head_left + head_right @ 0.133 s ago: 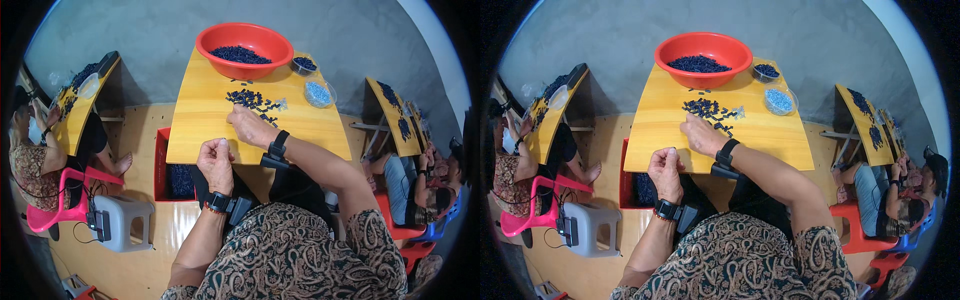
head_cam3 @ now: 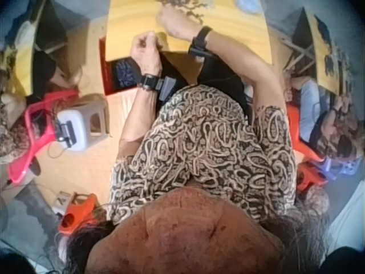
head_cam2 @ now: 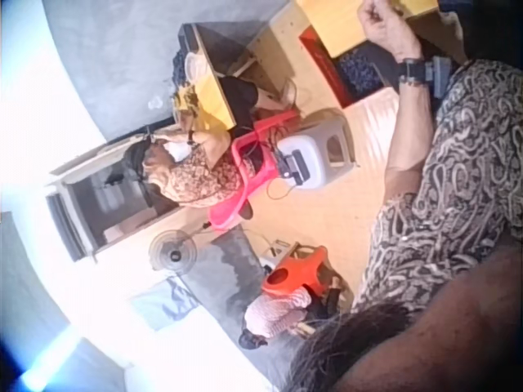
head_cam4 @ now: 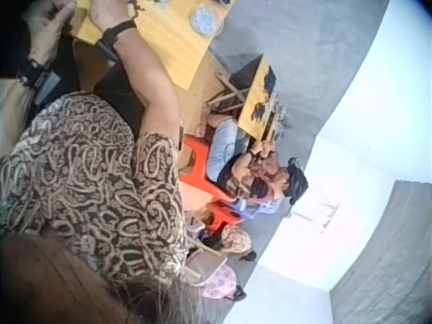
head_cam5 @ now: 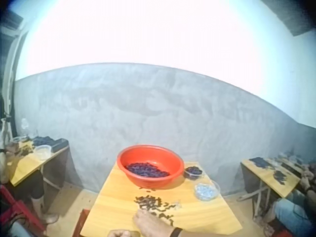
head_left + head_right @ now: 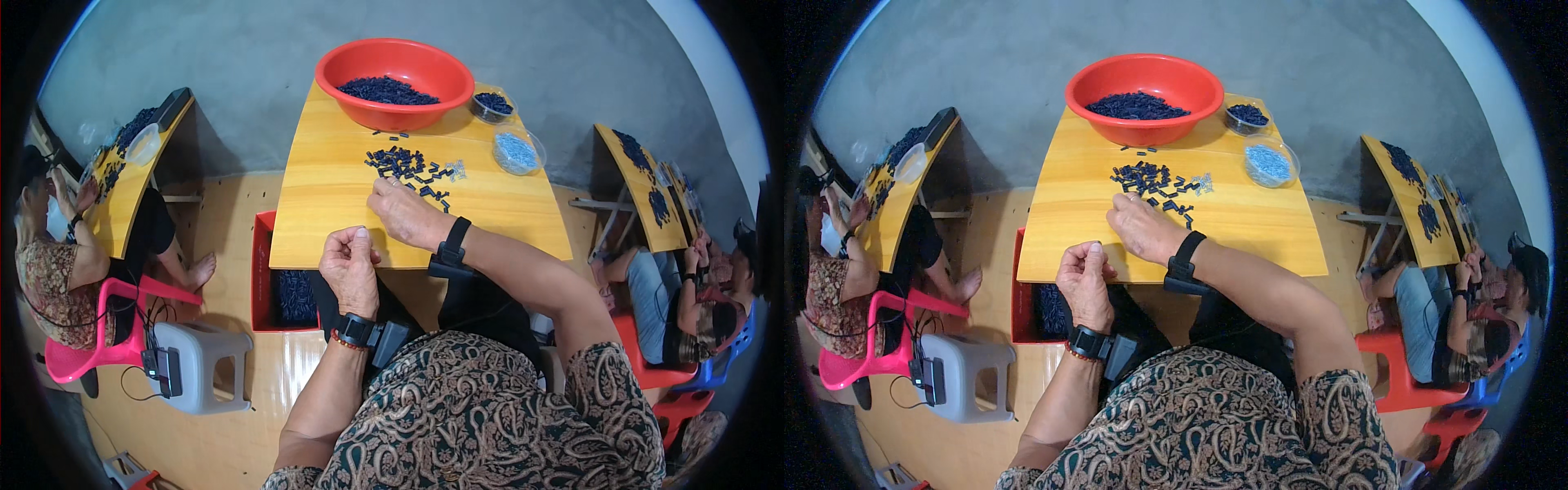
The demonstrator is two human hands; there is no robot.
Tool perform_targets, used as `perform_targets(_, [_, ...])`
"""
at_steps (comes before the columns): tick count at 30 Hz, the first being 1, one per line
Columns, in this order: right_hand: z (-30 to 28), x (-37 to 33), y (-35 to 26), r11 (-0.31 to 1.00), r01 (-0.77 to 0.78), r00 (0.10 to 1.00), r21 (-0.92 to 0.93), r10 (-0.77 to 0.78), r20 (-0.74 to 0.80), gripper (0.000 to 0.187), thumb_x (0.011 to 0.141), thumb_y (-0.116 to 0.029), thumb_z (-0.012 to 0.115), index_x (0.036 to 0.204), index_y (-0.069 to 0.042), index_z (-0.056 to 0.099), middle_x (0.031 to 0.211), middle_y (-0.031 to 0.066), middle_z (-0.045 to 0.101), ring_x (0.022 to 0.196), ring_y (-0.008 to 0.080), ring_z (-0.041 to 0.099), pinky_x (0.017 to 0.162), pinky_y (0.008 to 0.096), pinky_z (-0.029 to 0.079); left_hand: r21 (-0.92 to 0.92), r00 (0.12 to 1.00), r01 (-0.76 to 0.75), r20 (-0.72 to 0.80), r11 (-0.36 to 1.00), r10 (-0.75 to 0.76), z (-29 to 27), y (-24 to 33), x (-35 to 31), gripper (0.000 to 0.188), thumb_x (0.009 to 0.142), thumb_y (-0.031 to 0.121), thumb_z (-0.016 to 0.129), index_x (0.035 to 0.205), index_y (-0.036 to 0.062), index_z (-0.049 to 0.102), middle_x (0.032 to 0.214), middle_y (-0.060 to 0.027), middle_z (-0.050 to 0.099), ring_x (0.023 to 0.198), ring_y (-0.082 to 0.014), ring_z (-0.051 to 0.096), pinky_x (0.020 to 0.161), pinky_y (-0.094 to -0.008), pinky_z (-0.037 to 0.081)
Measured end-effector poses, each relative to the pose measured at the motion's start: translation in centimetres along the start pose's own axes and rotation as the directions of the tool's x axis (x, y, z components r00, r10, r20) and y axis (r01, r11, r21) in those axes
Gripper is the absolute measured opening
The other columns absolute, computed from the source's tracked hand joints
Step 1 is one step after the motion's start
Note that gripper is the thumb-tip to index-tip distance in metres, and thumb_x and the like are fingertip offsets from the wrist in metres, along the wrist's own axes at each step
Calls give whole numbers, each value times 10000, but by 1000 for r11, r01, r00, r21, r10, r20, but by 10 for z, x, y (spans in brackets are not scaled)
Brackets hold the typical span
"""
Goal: Assembling small components by inserting metal parts into black plastic housings.
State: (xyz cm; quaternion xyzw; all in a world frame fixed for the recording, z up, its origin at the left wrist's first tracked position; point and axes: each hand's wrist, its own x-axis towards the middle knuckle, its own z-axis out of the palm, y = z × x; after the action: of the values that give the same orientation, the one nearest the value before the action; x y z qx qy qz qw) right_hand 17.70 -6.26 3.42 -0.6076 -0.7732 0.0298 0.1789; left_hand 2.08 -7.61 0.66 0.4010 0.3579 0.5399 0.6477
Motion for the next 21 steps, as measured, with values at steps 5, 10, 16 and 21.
perform_targets(5, [-7, -4, 3, 995, 99, 994, 12, -99, 38, 117, 729, 30, 558, 845, 41, 574, 926, 188, 517, 937, 351, 521, 810, 410, 450, -2, 1000, -1, 2, 1000, 1, 0, -1, 1, 95, 918, 115, 636, 912, 35, 587, 755, -7, 595, 587, -63, 526, 541, -204, 466])
perform_targets(10, [-16, -12, 6, 991, 132, 988, 5, -132, 78, 103, 766, 16, 551, 857, 45, 589, 914, 190, 522, 938, 349, 531, 815, 413, 451, -7, 1000, -3, 5, 1000, 3, 1, 1, 1, 84, 918, 87, 626, 916, 17, 579, 758, -14, 592, 582, -63, 522, 529, -203, 460])
perform_targets(16, [-10, -17, 6, 995, -28, 1000, 95, 27, 14, 107, 771, 36, 540, 855, 46, 605, 900, 184, 534, 886, 360, 549, 756, 421, 465, -3, 1000, -5, 8, 1000, 5, 1, -2, 1, 114, 921, 147, 640, 906, 52, 580, 734, 2, 587, 581, -66, 526, 543, -213, 470])
perform_targets(21, [-9, -15, 24, 989, 9, 993, 147, 8, -114, 95, 764, 34, 557, 837, 22, 616, 853, 172, 564, 833, 353, 579, 733, 404, 481, 5, 1000, -6, 8, 1000, 6, -1, -2, 2, 109, 922, 141, 638, 913, 48, 583, 732, 3, 585, 578, -64, 526, 537, -213, 477])
